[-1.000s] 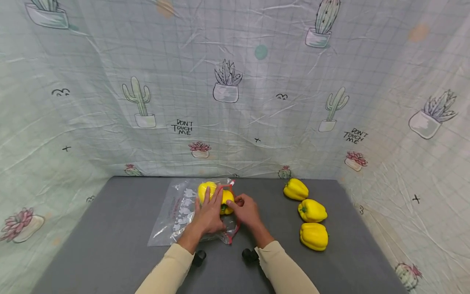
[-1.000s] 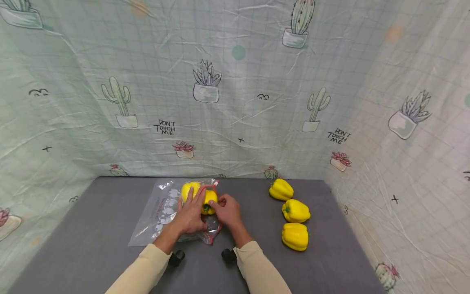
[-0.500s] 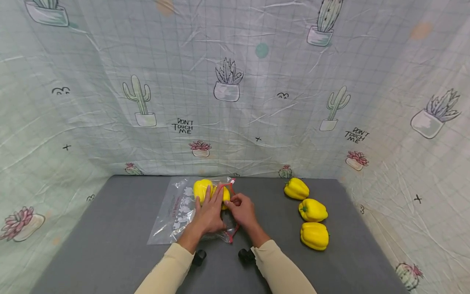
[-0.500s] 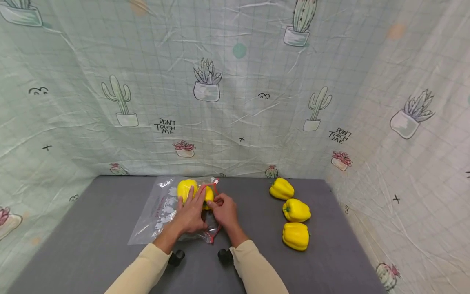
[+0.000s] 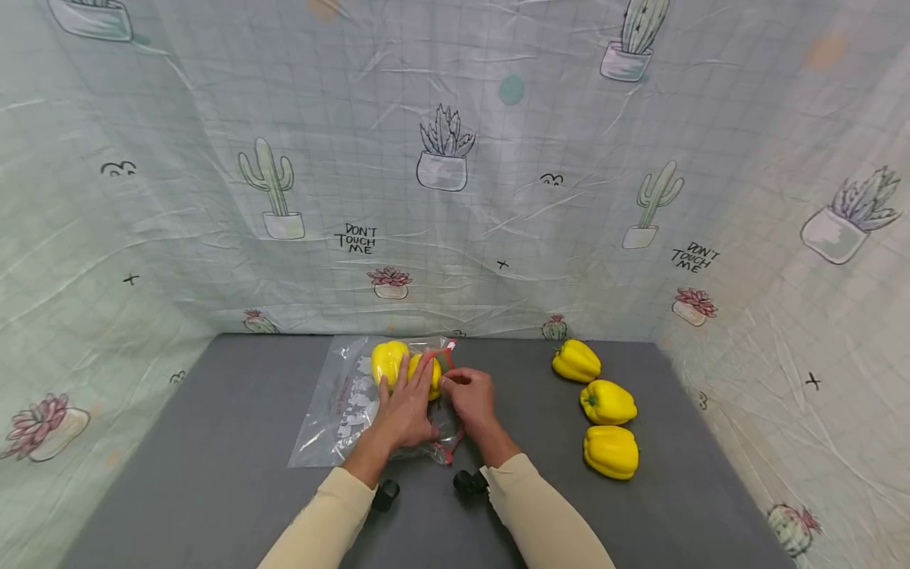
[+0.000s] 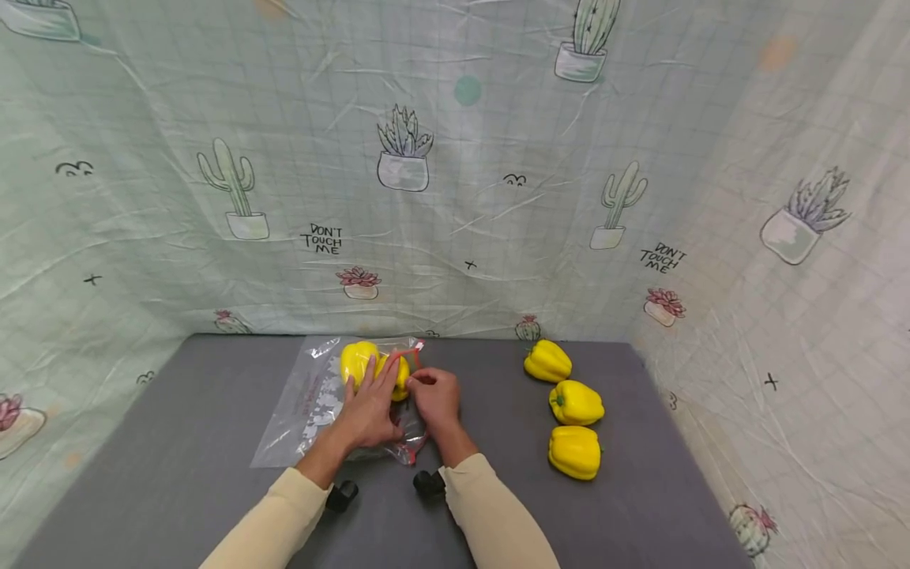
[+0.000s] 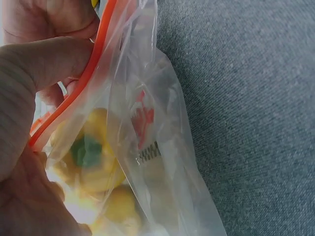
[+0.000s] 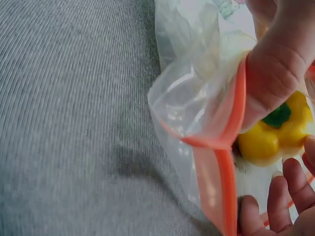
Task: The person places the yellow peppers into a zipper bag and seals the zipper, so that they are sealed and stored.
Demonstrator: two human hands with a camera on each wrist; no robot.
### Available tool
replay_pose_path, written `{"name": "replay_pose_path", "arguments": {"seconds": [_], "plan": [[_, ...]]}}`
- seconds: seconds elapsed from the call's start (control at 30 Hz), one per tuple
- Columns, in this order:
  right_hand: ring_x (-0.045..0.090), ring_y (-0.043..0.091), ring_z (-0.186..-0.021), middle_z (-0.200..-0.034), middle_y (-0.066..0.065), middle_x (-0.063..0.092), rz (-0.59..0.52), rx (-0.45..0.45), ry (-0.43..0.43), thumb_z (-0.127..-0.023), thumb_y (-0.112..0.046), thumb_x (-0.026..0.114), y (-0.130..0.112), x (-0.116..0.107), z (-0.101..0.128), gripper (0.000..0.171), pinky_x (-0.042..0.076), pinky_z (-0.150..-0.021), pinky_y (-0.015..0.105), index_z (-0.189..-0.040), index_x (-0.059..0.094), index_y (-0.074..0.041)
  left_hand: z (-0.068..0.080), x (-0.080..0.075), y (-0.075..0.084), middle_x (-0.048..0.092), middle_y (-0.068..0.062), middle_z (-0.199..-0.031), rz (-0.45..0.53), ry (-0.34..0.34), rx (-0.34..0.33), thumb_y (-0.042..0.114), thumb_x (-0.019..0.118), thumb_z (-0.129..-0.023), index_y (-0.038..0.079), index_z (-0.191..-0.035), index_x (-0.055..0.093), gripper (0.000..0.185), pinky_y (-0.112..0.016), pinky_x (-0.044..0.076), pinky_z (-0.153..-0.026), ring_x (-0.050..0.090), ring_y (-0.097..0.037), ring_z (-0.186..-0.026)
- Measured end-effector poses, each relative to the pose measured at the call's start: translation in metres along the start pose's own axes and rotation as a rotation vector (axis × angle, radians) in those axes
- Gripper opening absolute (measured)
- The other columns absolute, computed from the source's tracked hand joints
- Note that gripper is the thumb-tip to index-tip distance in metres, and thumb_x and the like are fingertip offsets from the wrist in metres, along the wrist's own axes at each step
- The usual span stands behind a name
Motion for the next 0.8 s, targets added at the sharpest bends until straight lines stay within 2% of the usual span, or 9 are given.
{"name": "replay_pose_path", "arguments": {"seconds": [0.2,0.47,0.53,0.8], "plan": [[0.069,0.017,-0.078,-0.092,0.013,0.079,0.085,-0.056,-0.001,-0.087,-0.012,0.081,-0.008,0.003,0.001,0.011,0.055,-0.067,0.028,-0.094,0.083,-0.003,0.001,-0.002,0.002,0.009,-0.002,-0.178,0.016,0.008,0.005,0.026,0.093,-0.069,0.014,-0.169,0.013,0.128,-0.077,0.007,-0.123,0.001,-0.039,-0.165],[0.072,0.025,-0.089,-0.097,0.011,0.079,0.241,-0.096,-0.105,-0.089,-0.018,0.079,-0.013,0.012,0.004,0.028,0.059,-0.071,0.035,-0.116,0.081,-0.011,0.001,-0.004,0.002,0.010,-0.003,-0.178,0.002,0.018,0.008,0.027,0.096,-0.067,0.012,-0.168,0.016,0.129,-0.079,0.009,-0.122,0.001,-0.040,-0.165],[0.073,0.026,-0.089,-0.097,0.011,0.079,0.269,-0.101,-0.116,-0.090,-0.020,0.079,-0.012,0.013,0.004,0.029,0.059,-0.071,0.036,-0.118,0.080,-0.011,0.001,-0.004,0.002,0.011,-0.002,-0.178,0.003,0.019,0.006,0.027,0.096,-0.067,0.012,-0.168,0.017,0.129,-0.079,0.008,-0.122,0.001,-0.040,-0.165],[0.075,0.029,-0.089,-0.095,0.009,0.082,0.390,-0.120,-0.029,-0.088,-0.025,0.080,-0.014,0.016,-0.004,0.023,0.061,-0.077,0.041,-0.105,0.084,-0.010,0.002,-0.002,0.004,0.011,-0.004,-0.178,-0.009,0.027,0.023,0.027,0.096,-0.068,0.012,-0.168,0.016,0.130,-0.079,0.011,-0.121,0.004,-0.040,-0.165]]}}
Point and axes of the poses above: each hand's wrist, its own z-axis away from the middle knuckle, its own x-axis out of the palm, y = z × x, the point moved 8 cm from there along -z, towards the middle knuckle
